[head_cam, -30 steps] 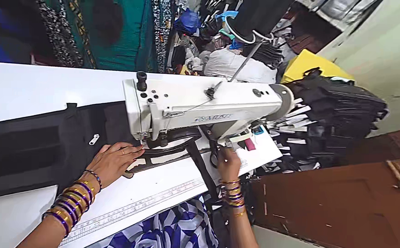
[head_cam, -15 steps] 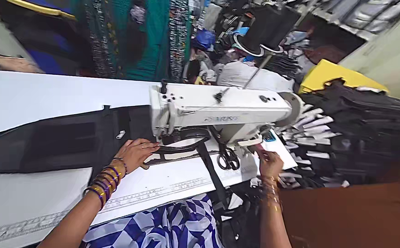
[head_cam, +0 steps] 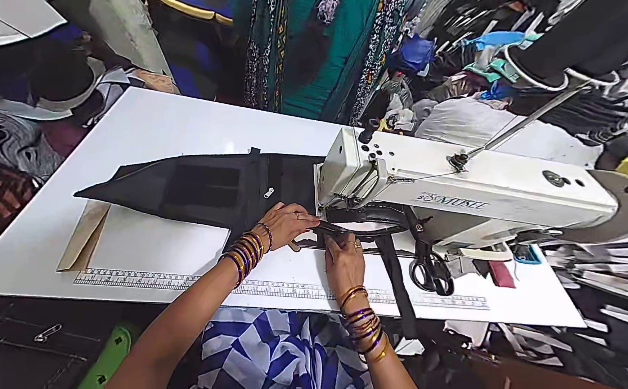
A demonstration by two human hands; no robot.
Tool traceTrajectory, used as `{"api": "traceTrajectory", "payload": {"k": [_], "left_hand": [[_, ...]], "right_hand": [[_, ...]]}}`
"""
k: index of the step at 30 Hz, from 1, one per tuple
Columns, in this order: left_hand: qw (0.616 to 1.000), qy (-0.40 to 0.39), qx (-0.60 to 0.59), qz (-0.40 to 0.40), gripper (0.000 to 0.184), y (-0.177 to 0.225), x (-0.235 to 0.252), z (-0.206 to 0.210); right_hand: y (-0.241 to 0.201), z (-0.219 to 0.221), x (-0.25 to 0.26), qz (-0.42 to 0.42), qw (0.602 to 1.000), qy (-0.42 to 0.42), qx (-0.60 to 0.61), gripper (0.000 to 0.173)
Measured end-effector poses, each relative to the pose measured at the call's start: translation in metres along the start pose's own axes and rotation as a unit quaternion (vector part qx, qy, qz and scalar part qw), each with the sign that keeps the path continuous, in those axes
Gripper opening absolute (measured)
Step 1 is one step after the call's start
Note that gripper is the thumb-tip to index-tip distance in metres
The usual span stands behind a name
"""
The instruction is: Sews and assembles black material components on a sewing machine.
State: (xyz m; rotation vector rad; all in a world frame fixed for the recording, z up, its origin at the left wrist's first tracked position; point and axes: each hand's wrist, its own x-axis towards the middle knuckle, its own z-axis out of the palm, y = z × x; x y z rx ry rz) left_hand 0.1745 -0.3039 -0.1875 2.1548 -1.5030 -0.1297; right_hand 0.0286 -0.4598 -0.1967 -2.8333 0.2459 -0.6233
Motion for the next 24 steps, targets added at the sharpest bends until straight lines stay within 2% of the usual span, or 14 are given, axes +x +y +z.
{"api": "traceTrajectory", "payload": {"k": [4, 6, 9, 11, 13, 16, 21, 24], "left_hand": [[0.999, -0.044, -0.006, -0.020, 0.035, -0.001, 0.002, -0.002], [0.999, -0.040, -0.007, -0.023, 0.034, -0.004, 0.004, -0.001], [0.999, -0.024, -0.011, -0.038, 0.032, -0.006, 0.007, -0.001], [0.999, -0.007, 0.002, -0.033, 0.032, -0.008, 0.009, 0.000], [1.000, 0.003, 0.011, -0.028, 0.031, -0.011, 0.014, -0.003], [0.999, 0.013, 0.027, -0.030, 0.032, -0.014, 0.017, -0.002], [1.000, -0.001, 0.017, -0.020, 0.033, -0.011, 0.013, -0.001], [0.999, -0.029, 0.009, -0.030, 0.034, -0.007, 0.008, -0.002]], "right_hand": [[0.003, -0.003, 0.004, -0.001, 1.000, -0.027, 0.003, 0.025], [0.019, -0.016, 0.001, 0.003, 0.999, 0.010, 0.032, 0.025], [0.073, -0.072, 0.000, 0.098, 0.994, 0.053, -0.006, 0.027], [0.124, -0.109, -0.001, 0.192, 0.978, 0.053, -0.070, 0.032], [0.165, -0.129, -0.002, 0.249, 0.959, 0.069, -0.118, 0.034], [0.191, -0.118, -0.011, 0.234, 0.952, 0.097, -0.171, 0.033], [0.190, -0.103, -0.016, 0.219, 0.953, 0.111, -0.177, 0.031], [0.191, -0.117, -0.018, 0.192, 0.963, 0.101, -0.164, 0.030]]}}
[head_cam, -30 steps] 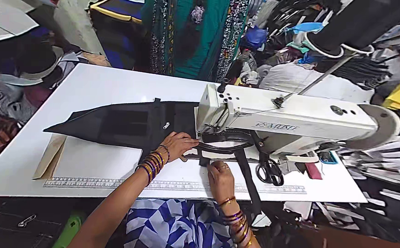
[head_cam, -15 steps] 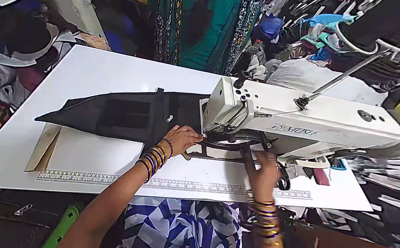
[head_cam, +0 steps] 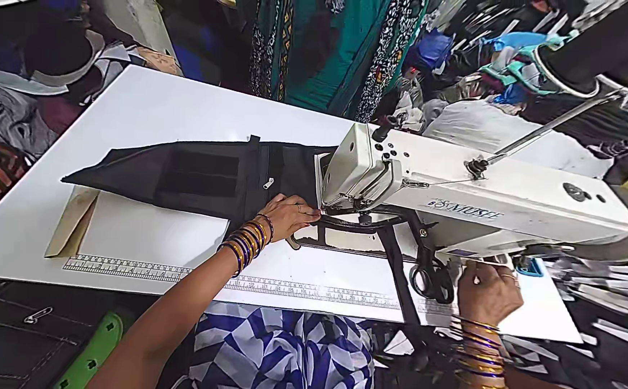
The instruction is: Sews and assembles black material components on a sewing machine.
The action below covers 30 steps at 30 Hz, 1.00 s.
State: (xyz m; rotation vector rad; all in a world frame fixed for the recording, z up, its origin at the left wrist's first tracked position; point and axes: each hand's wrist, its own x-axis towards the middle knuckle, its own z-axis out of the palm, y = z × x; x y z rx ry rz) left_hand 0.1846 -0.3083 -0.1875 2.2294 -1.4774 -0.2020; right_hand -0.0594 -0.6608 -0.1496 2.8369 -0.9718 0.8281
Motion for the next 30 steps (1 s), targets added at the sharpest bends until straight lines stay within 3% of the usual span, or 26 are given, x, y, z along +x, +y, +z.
{"api": "traceTrajectory", "payload": {"k": [3, 6, 9, 12, 14, 15, 18, 20, 22, 24, 27, 30], "left_hand": [[1.000, 0.017, 0.012, 0.010, 0.035, -0.006, 0.002, 0.003], [0.999, 0.028, 0.023, 0.008, 0.034, -0.010, 0.008, 0.003], [0.999, 0.013, 0.039, -0.017, 0.037, -0.007, 0.011, -0.001], [0.998, 0.017, 0.036, -0.039, 0.037, -0.004, 0.016, -0.002], [0.998, 0.024, 0.038, -0.051, 0.037, -0.003, 0.018, -0.002], [0.997, 0.027, 0.045, -0.056, 0.037, -0.004, 0.019, -0.002], [0.995, 0.046, 0.065, -0.053, 0.036, -0.010, 0.025, 0.000], [0.994, 0.062, 0.069, -0.050, 0.034, -0.016, 0.028, 0.001], [0.995, 0.041, 0.052, -0.068, 0.033, -0.023, 0.033, -0.006], [0.995, 0.027, 0.041, -0.087, 0.034, -0.032, 0.041, -0.012], [0.995, 0.029, 0.043, -0.088, 0.034, -0.042, 0.048, -0.014], [0.991, 0.059, 0.089, -0.083, 0.032, -0.038, 0.047, -0.011]], "right_hand": [[-0.001, -0.021, -0.003, -0.036, 0.997, -0.030, 0.054, 0.028], [-0.003, -0.020, -0.018, -0.072, 0.986, -0.117, 0.090, 0.026], [-0.014, -0.015, -0.031, -0.031, 0.974, -0.212, 0.073, 0.042], [-0.011, -0.017, -0.032, -0.009, 0.966, -0.245, 0.079, 0.041], [-0.002, -0.022, -0.030, 0.031, 0.944, -0.283, 0.168, 0.032], [0.002, -0.024, -0.031, 0.077, 0.915, -0.303, 0.256, 0.025], [0.005, -0.033, -0.037, 0.219, 0.747, -0.334, 0.532, 0.028], [0.011, -0.040, -0.034, 0.214, 0.713, -0.345, 0.572, 0.024], [0.016, -0.045, -0.026, 0.158, 0.738, -0.378, 0.536, 0.037], [0.009, -0.050, -0.012, 0.116, 0.763, -0.413, 0.483, 0.036], [-0.018, -0.049, 0.013, 0.069, 0.771, -0.473, 0.421, 0.017], [-0.052, -0.035, 0.036, 0.005, 0.765, -0.521, 0.379, 0.007]]}}
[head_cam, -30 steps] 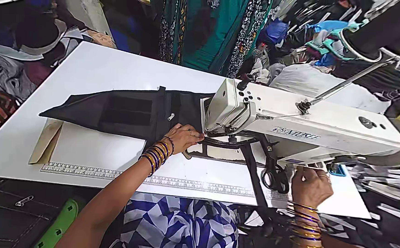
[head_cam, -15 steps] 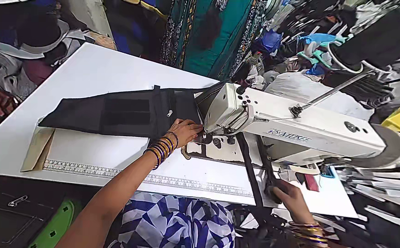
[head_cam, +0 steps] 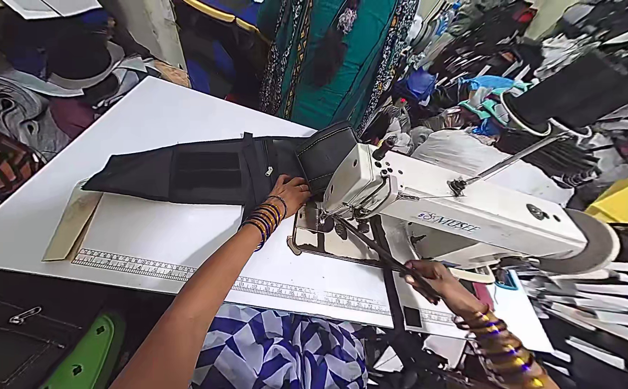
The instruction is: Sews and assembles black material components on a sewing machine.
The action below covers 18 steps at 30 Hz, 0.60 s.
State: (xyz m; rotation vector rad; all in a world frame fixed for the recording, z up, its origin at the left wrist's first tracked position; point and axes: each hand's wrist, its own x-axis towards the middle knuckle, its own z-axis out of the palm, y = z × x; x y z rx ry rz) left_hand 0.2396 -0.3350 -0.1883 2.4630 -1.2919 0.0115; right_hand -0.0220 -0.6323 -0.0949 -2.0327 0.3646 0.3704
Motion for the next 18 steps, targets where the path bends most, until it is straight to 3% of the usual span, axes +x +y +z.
{"api": "traceTrajectory", "payload": {"k": [4, 6, 7, 9, 10, 12, 15, 16, 18], "left_hand": [[0.982, 0.169, 0.082, 0.000, 0.041, 0.002, -0.058, -0.018], [0.970, 0.203, 0.085, -0.105, 0.038, -0.034, -0.106, -0.041], [0.964, 0.179, 0.069, -0.183, 0.039, -0.057, -0.132, -0.055], [0.950, 0.087, 0.089, -0.288, 0.057, -0.083, -0.175, -0.075], [0.940, 0.014, 0.119, -0.318, 0.059, -0.074, -0.186, -0.085], [0.905, -0.173, 0.136, -0.363, 0.050, -0.012, -0.183, -0.110], [0.825, -0.473, 0.123, -0.283, 0.032, 0.100, -0.156, -0.128], [0.803, -0.534, 0.130, -0.231, 0.031, 0.122, -0.146, -0.122], [0.793, -0.576, 0.122, -0.158, 0.033, 0.141, -0.124, -0.111]], "right_hand": [[-0.011, 0.003, 0.016, -0.038, 0.999, -0.021, -0.021, 0.007], [0.001, 0.000, -0.006, -0.041, 0.999, 0.022, -0.017, 0.006], [0.012, 0.000, -0.022, -0.041, 0.997, 0.059, -0.008, 0.005], [0.039, -0.001, -0.049, -0.045, 0.988, 0.147, 0.019, 0.005], [0.051, -0.001, -0.057, -0.047, 0.981, 0.184, 0.029, 0.005], [0.069, -0.003, -0.062, -0.044, 0.969, 0.241, -0.015, 0.004], [0.080, -0.005, -0.040, -0.039, 0.940, 0.278, -0.195, 0.028], [0.079, -0.003, -0.028, -0.026, 0.927, 0.283, -0.244, 0.033], [0.063, 0.006, -0.011, 0.030, 0.900, 0.286, -0.326, 0.037]]}}
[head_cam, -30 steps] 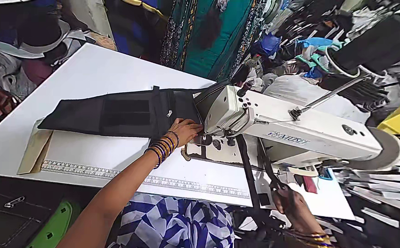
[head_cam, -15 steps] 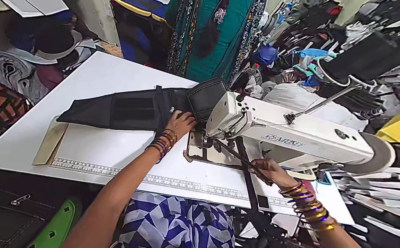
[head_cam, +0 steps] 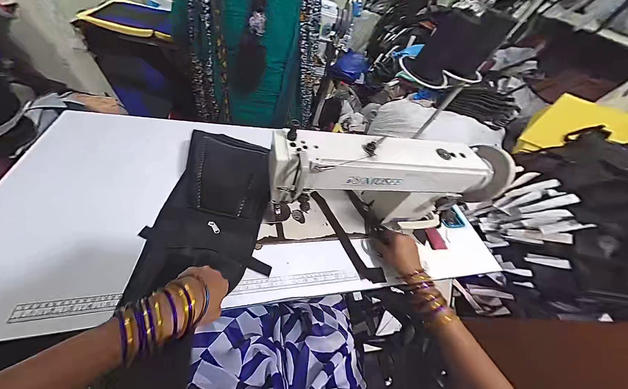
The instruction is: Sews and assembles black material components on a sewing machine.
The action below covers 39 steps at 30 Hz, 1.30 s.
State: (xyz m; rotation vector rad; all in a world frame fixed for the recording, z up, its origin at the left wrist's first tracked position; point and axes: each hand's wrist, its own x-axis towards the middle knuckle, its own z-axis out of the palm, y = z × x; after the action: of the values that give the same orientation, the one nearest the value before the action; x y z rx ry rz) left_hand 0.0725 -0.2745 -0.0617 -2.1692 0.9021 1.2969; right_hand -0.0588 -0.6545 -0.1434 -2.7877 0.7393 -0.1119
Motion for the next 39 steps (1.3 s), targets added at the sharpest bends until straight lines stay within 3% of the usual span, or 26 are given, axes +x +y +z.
{"api": "traceTrajectory", "payload": {"k": [2, 4, 6, 8, 10, 11, 14, 16, 18, 20, 22, 24, 25, 29, 30, 32, 34, 35, 37, 39], "left_hand": [[0.997, 0.035, -0.037, 0.065, 0.041, -0.009, 0.014, -0.019], [0.967, 0.153, -0.150, 0.136, 0.051, -0.038, 0.028, -0.021], [0.871, 0.366, -0.278, 0.174, 0.039, -0.067, 0.048, -0.014], [0.721, 0.589, -0.348, 0.110, 0.037, -0.090, 0.087, -0.014], [0.615, 0.679, -0.397, 0.049, 0.058, -0.107, 0.128, -0.027], [0.597, 0.687, -0.414, 0.021, 0.065, -0.109, 0.142, -0.034], [0.620, 0.665, -0.407, -0.094, 0.077, -0.109, 0.167, -0.055], [0.592, 0.670, -0.419, -0.161, 0.091, -0.120, 0.182, -0.063], [0.577, 0.665, -0.444, -0.167, 0.091, -0.137, 0.188, -0.076], [0.560, 0.658, -0.493, -0.102, 0.078, -0.161, 0.183, -0.087], [0.516, 0.642, -0.567, -0.001, 0.068, -0.190, 0.167, -0.101], [0.433, 0.613, -0.652, 0.105, 0.065, -0.188, 0.130, -0.105], [0.414, 0.587, -0.681, 0.143, 0.065, -0.174, 0.105, -0.095], [0.500, 0.604, -0.603, 0.148, 0.070, -0.105, 0.053, -0.002], [0.506, 0.614, -0.593, 0.125, 0.071, -0.090, 0.054, 0.018], [0.516, 0.618, -0.586, 0.092, 0.068, -0.064, 0.062, 0.051], [0.531, 0.611, -0.582, 0.076, 0.066, -0.048, 0.072, 0.073], [0.547, 0.603, -0.577, 0.066, 0.065, -0.045, 0.076, 0.080], [0.635, 0.567, -0.524, 0.009, 0.065, -0.041, 0.077, 0.086], [0.721, 0.528, -0.440, -0.091, 0.068, -0.038, 0.071, 0.087]], "right_hand": [[-0.018, 0.000, -0.006, -0.004, 0.998, 0.047, -0.032, 0.034], [-0.030, -0.009, -0.031, -0.014, 0.998, 0.057, -0.006, 0.027], [-0.031, -0.010, -0.061, -0.004, 1.000, 0.004, 0.024, 0.031], [-0.018, 0.016, -0.081, -0.023, 0.997, 0.050, 0.051, 0.024], [-0.003, 0.033, -0.088, -0.031, 0.987, 0.142, 0.070, 0.014], [0.003, 0.032, -0.087, -0.019, 0.982, 0.171, 0.085, 0.013], [0.026, 0.009, -0.061, 0.031, 0.967, 0.242, 0.075, 0.018], [0.030, -0.001, -0.040, 0.070, 0.970, 0.228, 0.054, 0.024], [0.007, -0.007, -0.028, 0.033, 0.972, 0.227, 0.042, 0.031], [-0.041, 0.005, -0.034, -0.116, 0.961, 0.237, 0.083, 0.031], [-0.107, 0.039, -0.048, -0.269, 0.923, 0.193, 0.194, 0.033], [-0.170, 0.066, -0.054, -0.333, 0.881, 0.092, 0.323, 0.033], [-0.192, 0.072, -0.050, -0.309, 0.860, 0.038, 0.405, 0.032], [-0.240, 0.067, -0.015, -0.041, 0.711, -0.146, 0.687, 0.049], [-0.244, 0.066, -0.010, -0.009, 0.688, -0.155, 0.709, 0.046], [-0.245, 0.069, -0.011, 0.011, 0.688, -0.135, 0.713, 0.026], [-0.238, 0.077, -0.019, 0.002, 0.745, -0.114, 0.657, 0.015], [-0.234, 0.080, -0.022, -0.015, 0.800, -0.102, 0.591, 0.024], [-0.223, 0.083, -0.024, -0.062, 0.926, -0.082, 0.363, 0.041], [-0.218, 0.078, -0.029, -0.087, 0.977, -0.072, 0.179, 0.051]]}}
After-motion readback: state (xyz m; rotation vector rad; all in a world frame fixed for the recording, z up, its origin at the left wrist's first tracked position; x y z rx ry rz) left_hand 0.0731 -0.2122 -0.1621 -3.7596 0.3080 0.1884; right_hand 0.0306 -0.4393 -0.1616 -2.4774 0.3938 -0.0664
